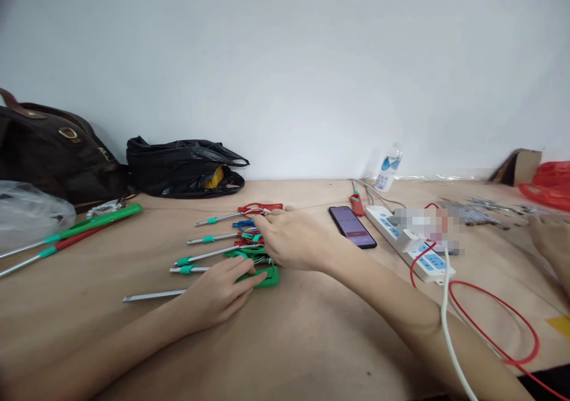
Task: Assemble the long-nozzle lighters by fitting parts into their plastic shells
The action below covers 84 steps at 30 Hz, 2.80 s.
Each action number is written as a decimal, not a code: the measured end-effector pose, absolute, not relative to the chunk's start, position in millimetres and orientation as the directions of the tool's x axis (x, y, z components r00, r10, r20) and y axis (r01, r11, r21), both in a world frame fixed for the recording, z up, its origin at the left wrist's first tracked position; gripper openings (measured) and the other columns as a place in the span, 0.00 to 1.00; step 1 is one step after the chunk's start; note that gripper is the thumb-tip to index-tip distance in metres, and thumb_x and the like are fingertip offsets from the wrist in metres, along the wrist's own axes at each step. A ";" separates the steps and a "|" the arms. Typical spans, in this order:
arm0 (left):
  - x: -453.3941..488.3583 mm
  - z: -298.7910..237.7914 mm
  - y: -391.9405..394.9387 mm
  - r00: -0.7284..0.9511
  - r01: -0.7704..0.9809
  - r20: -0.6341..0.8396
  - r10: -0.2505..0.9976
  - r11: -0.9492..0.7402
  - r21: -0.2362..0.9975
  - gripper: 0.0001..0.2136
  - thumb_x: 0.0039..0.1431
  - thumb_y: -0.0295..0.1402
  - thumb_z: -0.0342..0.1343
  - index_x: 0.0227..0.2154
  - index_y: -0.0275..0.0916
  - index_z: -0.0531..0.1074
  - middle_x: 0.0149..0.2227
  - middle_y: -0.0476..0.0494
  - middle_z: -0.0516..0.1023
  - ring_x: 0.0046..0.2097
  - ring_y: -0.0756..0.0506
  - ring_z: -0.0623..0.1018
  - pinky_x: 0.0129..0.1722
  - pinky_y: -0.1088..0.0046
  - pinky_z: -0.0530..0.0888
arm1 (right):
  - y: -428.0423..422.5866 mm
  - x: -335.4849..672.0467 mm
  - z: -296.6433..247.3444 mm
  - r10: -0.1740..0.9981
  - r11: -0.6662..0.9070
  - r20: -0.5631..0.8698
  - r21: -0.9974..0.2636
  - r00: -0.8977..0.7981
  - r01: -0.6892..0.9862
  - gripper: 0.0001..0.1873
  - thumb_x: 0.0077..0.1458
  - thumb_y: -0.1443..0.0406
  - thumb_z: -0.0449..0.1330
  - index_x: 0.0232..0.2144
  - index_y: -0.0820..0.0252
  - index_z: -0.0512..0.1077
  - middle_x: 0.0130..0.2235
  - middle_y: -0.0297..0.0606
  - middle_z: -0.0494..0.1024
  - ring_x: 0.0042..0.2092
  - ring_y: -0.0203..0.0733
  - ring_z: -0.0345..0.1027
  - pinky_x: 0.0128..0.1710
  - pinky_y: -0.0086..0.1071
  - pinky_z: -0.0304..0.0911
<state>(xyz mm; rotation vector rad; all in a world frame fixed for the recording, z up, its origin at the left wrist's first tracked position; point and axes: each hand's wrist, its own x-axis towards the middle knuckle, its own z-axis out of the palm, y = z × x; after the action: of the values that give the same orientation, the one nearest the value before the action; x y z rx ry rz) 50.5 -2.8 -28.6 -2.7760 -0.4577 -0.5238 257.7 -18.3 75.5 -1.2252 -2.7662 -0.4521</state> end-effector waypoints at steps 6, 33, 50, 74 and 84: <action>49.3 -29.3 -3.0 0.891 0.363 0.362 0.274 -0.908 -0.208 0.15 0.62 0.23 0.44 0.48 0.37 0.69 0.37 0.41 0.69 0.35 0.45 0.69 0.32 0.69 0.67 | -16.2 257.2 71.9 0.751 0.559 0.200 0.314 -0.629 0.767 0.13 0.63 0.65 0.51 0.30 0.65 0.71 0.33 0.48 0.77 0.35 0.47 0.69 0.36 0.37 0.56; 48.9 -27.6 -3.0 0.895 0.353 0.368 0.254 -0.906 -0.233 0.15 0.62 0.23 0.43 0.47 0.36 0.69 0.36 0.41 0.69 0.34 0.44 0.68 0.31 0.69 0.66 | -26.6 261.6 83.6 0.801 0.551 0.117 0.236 -0.587 0.800 0.06 0.59 0.74 0.54 0.39 0.66 0.69 0.34 0.46 0.79 0.32 0.44 0.73 0.27 0.31 0.57; 49.7 -28.5 -1.8 0.888 0.351 0.384 0.253 -0.913 -0.210 0.14 0.62 0.24 0.43 0.46 0.37 0.71 0.36 0.41 0.70 0.35 0.43 0.70 0.32 0.68 0.68 | -25.5 253.0 70.0 0.745 0.562 0.188 0.339 -0.640 0.755 0.06 0.58 0.73 0.52 0.32 0.63 0.68 0.30 0.41 0.77 0.28 0.41 0.70 0.28 0.31 0.54; 49.6 -29.5 -1.0 0.887 0.334 0.405 0.224 -0.915 -0.226 0.15 0.63 0.23 0.41 0.46 0.36 0.71 0.35 0.41 0.70 0.34 0.44 0.70 0.30 0.68 0.67 | -31.1 254.0 80.2 0.747 0.619 0.114 0.237 -0.654 0.749 0.09 0.57 0.77 0.51 0.37 0.66 0.68 0.34 0.43 0.77 0.31 0.40 0.70 0.27 0.29 0.56; 49.8 -27.8 -1.6 0.884 0.345 0.401 0.241 -0.914 -0.213 0.15 0.64 0.24 0.41 0.46 0.37 0.71 0.36 0.41 0.70 0.34 0.44 0.70 0.31 0.69 0.68 | -32.5 256.1 79.3 0.716 0.636 0.132 0.279 -0.685 0.719 0.09 0.57 0.76 0.52 0.36 0.65 0.70 0.35 0.44 0.78 0.35 0.42 0.72 0.31 0.31 0.59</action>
<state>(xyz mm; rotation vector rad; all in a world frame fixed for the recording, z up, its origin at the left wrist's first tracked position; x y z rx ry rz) 49.8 -1.6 -27.8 -2.7736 -0.4405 -0.5380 256.1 -32.5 79.3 -1.2430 -2.8341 -0.4898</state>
